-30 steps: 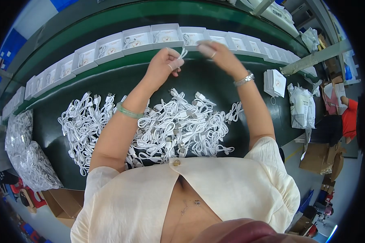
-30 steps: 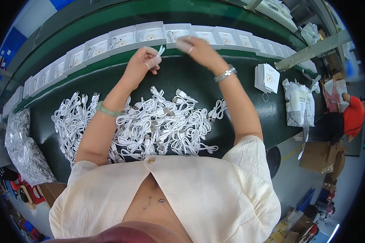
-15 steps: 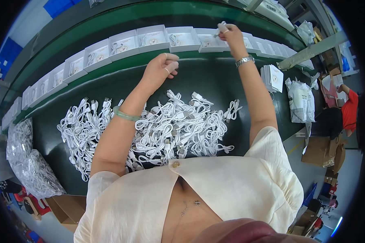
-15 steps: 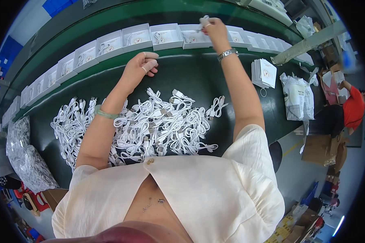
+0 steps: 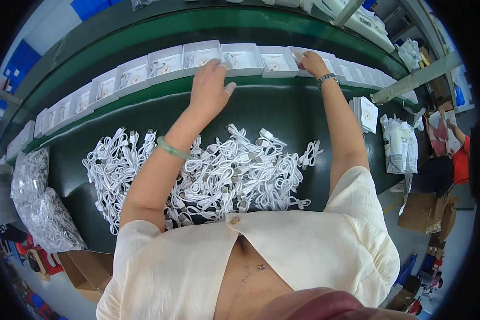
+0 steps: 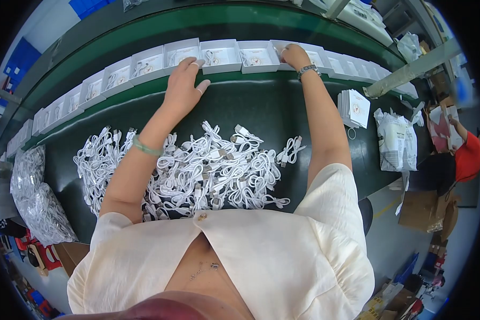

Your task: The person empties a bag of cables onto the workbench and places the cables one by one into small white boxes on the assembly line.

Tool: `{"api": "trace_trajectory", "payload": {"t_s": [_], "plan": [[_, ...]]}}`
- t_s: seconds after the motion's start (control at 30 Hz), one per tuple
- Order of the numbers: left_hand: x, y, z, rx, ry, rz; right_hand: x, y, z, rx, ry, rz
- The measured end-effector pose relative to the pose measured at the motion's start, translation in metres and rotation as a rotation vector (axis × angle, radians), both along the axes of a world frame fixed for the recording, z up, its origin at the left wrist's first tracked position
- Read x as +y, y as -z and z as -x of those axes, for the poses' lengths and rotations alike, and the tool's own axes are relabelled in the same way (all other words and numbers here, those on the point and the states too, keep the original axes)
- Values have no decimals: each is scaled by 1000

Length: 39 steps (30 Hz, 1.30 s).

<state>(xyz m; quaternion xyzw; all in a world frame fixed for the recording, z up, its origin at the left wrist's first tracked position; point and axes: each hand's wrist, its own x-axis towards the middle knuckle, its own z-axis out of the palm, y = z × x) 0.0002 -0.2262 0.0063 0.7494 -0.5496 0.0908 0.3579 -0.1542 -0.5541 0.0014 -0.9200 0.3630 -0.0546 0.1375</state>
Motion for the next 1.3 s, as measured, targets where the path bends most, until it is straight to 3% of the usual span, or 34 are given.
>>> {"api": "trace_trajectory", "payload": {"t_s": [0.03, 0.1, 0.23, 0.43, 0.5, 0.67, 0.73, 0.8, 0.9, 0.97, 1.1, 1.17, 1.2, 1.23, 1.3], "plan": [[-6, 1, -3, 0, 13, -2, 7, 1, 5, -111, -47, -65], [-16, 2, -17, -228, -87, -220, 26, -7, 6, -12, -62, -88], [-27, 5, -33, -207, -66, -406, 42, -11, 10, -27, -80, -71], [-26, 31, -51, -205, 18, -253, 94, -43, 42, -274, -135, -41], [-21, 28, -51, -244, 15, -248, 116, -54, 66, -259, -286, -72], [-3, -6, -18, -338, -14, -127, 166, -74, 137, -11, -99, -115], [1, -15, 2, -181, 148, -224, 182, -68, 163, 171, 98, 100], [6, -20, 26, 82, 438, -315, 198, -51, 177, 192, 81, 91], [7, -20, 64, 246, 843, -390, 227, -36, 170, 234, 157, 57], [9, -13, 85, 109, 812, -452, 233, -29, 163, 38, 142, -56], [3, -25, 87, 117, 791, -598, 222, -1, 156, -241, 65, -12], [5, -25, 83, 443, 626, -612, 205, 13, 155, -370, 53, -40], [4, -18, 80, 650, 569, -543, 196, 17, 153, -566, 155, -400], [3, -13, 74, 646, 546, -501, 192, 20, 155, -761, 256, -756], [3, -19, 72, 1086, 449, -427, 190, 10, 157, -843, 372, -899]]}}
